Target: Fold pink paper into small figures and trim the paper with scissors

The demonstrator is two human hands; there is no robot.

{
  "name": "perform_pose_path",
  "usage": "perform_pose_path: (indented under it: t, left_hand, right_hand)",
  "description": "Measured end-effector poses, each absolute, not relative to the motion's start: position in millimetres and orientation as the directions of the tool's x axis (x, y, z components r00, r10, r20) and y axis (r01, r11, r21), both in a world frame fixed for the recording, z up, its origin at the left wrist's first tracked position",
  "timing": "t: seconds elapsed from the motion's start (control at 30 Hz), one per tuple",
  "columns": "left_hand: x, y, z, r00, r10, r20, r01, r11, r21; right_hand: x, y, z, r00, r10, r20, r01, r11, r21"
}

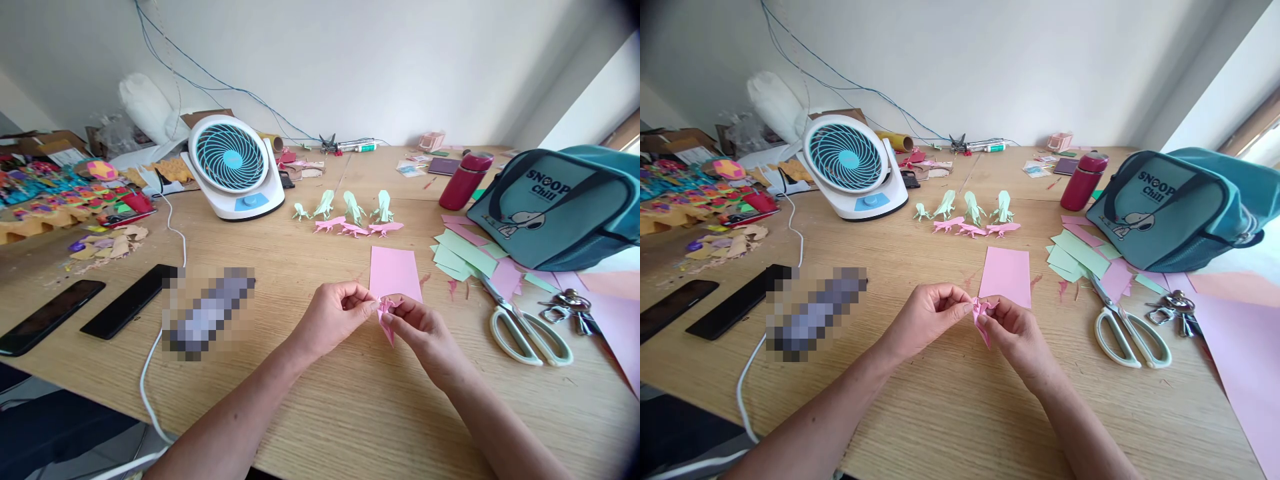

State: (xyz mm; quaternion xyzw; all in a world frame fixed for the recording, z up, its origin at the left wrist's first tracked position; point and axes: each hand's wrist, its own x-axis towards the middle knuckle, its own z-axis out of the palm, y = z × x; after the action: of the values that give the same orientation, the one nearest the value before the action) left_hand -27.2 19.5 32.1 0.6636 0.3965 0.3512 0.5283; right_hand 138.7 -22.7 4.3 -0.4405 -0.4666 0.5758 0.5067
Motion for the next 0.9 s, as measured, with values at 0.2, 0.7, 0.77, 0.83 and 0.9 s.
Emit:
perform_pose_path:
  t: [0.2,0.7,0.77,0.83,0.9]
  left_hand:
    - [-29,23,29,0.471,0.82,0.325,0.221,-0.467,0.856]
    - [-38,36,22,0.626,0.54,0.563,0.096,-0.77,0.631]
    - [-39,35,24,0.634,0.504,0.586,0.094,-0.803,0.589]
    - [-39,34,25,0.628,0.471,0.62,0.102,-0.839,0.534]
    - [-40,33,24,0.616,0.441,0.653,0.123,-0.872,0.473]
  right_hand:
    - [140,-23,6,-0.075,0.996,-0.042,-0.204,-0.057,-0.977]
    - [138,-27,11,-0.151,0.971,-0.184,-0.452,-0.234,-0.861]
    - [138,-27,12,-0.162,0.966,-0.201,-0.484,-0.255,-0.837]
    - [139,-27,12,-0.174,0.96,-0.222,-0.496,-0.28,-0.822]
    - [140,-27,11,-0.181,0.955,-0.235,-0.502,-0.296,-0.813]
